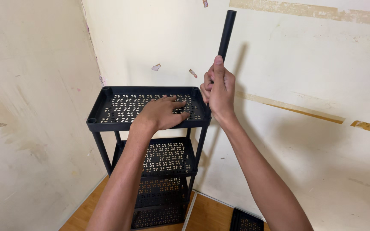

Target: The person assembles a black perforated metal storage shelf by inserting vertical poles into shelf trays and stacking additional trays. The person repeatedly adjusts the fit of the components and repositions the partially assembled unit on the floor.

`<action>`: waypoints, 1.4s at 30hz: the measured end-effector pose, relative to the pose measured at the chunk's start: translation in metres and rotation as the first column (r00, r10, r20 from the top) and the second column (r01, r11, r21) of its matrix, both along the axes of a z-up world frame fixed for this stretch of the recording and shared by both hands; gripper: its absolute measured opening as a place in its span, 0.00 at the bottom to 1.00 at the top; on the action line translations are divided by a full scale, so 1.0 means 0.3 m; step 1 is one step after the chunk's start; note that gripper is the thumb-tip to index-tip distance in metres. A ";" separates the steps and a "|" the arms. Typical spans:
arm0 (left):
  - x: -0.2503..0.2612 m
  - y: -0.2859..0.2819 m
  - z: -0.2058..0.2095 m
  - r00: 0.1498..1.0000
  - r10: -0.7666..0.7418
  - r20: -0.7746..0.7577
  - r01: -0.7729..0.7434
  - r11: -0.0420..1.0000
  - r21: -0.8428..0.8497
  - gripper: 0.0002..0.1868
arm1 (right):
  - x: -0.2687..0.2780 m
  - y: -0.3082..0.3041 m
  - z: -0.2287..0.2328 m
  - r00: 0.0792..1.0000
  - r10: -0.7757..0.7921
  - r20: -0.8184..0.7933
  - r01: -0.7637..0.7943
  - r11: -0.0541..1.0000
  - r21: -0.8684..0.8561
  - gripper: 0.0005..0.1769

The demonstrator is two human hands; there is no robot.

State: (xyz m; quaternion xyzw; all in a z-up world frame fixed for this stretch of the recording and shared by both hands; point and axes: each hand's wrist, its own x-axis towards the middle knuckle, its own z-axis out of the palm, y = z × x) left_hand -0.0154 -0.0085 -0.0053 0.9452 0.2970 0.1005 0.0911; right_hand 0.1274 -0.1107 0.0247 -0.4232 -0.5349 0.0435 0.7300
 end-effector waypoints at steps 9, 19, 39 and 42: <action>-0.007 -0.009 0.007 0.999 0.036 -0.010 -0.037 0.999 -0.034 0.37 | 0.060 -0.019 0.022 0.885 0.460 -0.068 -0.464 0.882 -0.078 0.32; 0.021 -0.045 0.027 0.972 0.163 0.166 -0.154 0.986 -0.069 0.28 | 0.084 -0.079 -0.057 0.974 0.080 0.210 -0.055 0.991 -0.123 0.14; 0.035 -0.024 0.016 0.927 0.320 0.194 -0.321 0.947 -0.024 0.25 | 0.089 -0.124 -0.089 0.883 -0.290 0.368 0.359 0.924 -0.134 0.16; 0.036 -0.025 0.017 0.927 0.327 0.184 -0.328 0.944 -0.027 0.26 | 0.111 -0.120 -0.087 0.902 -0.215 0.374 0.291 0.944 -0.158 0.14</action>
